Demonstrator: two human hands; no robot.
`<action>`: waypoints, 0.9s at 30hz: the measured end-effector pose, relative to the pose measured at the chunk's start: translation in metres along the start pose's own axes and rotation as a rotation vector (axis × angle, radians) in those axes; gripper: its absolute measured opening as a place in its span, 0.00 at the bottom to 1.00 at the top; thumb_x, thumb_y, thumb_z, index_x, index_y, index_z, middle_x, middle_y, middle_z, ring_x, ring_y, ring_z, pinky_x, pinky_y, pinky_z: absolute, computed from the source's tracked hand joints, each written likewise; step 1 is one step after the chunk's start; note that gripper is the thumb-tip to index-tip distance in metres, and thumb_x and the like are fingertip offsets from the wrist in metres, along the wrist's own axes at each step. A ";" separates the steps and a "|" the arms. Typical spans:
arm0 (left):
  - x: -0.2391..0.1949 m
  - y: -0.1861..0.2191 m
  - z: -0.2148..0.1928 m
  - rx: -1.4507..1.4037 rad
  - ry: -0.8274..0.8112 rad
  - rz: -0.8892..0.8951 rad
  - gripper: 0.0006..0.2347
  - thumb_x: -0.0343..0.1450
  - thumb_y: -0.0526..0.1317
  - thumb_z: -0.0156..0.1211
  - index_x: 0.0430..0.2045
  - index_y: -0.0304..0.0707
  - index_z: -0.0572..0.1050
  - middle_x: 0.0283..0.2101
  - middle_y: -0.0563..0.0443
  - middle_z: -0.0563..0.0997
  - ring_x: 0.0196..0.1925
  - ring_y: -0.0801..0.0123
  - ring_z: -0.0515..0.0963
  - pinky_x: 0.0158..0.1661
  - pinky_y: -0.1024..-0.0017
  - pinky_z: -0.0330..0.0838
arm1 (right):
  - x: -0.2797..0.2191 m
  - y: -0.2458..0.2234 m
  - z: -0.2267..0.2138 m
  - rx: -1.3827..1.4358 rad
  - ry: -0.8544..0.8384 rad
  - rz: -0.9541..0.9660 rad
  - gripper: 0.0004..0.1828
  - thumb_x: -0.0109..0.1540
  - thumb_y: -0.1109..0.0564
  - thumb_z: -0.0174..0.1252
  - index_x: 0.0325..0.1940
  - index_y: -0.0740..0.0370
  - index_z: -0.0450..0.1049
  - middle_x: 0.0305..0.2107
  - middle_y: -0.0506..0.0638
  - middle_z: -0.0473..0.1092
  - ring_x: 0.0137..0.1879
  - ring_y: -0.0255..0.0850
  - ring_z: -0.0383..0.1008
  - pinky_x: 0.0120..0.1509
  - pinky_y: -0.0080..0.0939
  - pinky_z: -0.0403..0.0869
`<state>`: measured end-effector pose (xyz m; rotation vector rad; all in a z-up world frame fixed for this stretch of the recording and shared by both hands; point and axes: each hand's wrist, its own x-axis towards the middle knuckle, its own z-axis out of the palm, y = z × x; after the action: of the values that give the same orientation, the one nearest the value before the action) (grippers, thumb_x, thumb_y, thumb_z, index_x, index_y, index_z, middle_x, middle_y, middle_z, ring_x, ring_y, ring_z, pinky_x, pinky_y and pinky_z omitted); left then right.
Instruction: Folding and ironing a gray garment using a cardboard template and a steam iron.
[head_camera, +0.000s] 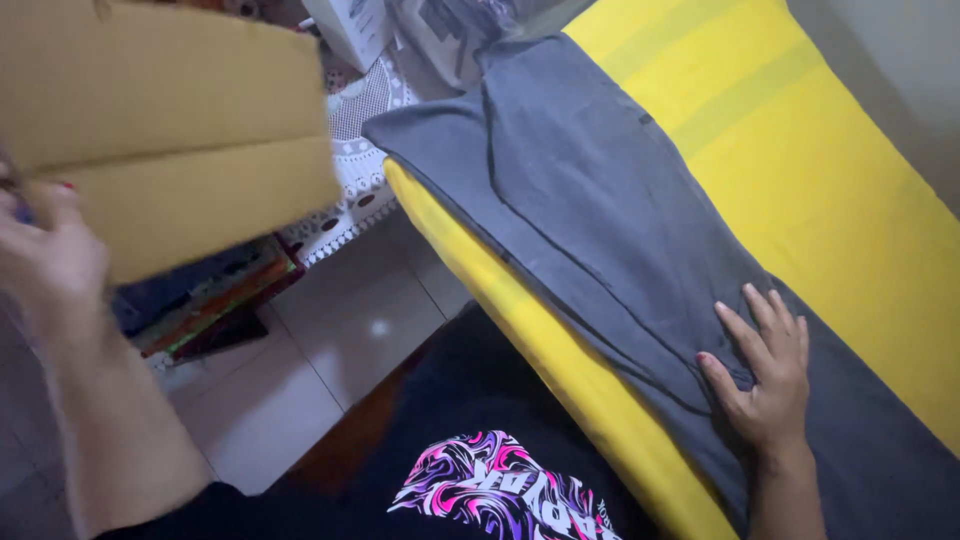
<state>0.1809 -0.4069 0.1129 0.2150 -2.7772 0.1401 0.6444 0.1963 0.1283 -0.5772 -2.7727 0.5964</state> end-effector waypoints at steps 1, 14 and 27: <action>-0.008 -0.010 0.024 -0.324 0.124 0.191 0.09 0.77 0.37 0.53 0.49 0.35 0.74 0.42 0.41 0.80 0.42 0.58 0.79 0.42 0.59 0.76 | -0.001 0.001 0.000 -0.001 -0.002 -0.009 0.32 0.57 0.45 0.63 0.66 0.48 0.72 0.72 0.52 0.62 0.81 0.54 0.55 0.84 0.67 0.50; -0.094 0.101 0.248 -1.372 -0.127 -0.358 0.13 0.70 0.24 0.60 0.46 0.34 0.69 0.39 0.55 0.73 0.38 0.75 0.73 0.39 0.76 0.70 | -0.002 0.005 0.003 -0.015 0.014 -0.029 0.31 0.57 0.45 0.64 0.66 0.48 0.72 0.72 0.52 0.62 0.80 0.54 0.55 0.83 0.66 0.50; -0.108 0.160 0.303 -0.647 -0.042 -0.149 0.24 0.65 0.29 0.59 0.57 0.33 0.63 0.58 0.31 0.70 0.62 0.37 0.67 0.63 0.51 0.60 | -0.006 -0.001 0.002 0.007 0.067 0.072 0.38 0.58 0.42 0.64 0.72 0.52 0.67 0.75 0.56 0.55 0.81 0.56 0.51 0.82 0.68 0.48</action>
<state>0.1529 -0.2724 -0.2190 0.2522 -2.6673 -0.7909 0.6487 0.1926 0.1264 -0.6855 -2.6962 0.5903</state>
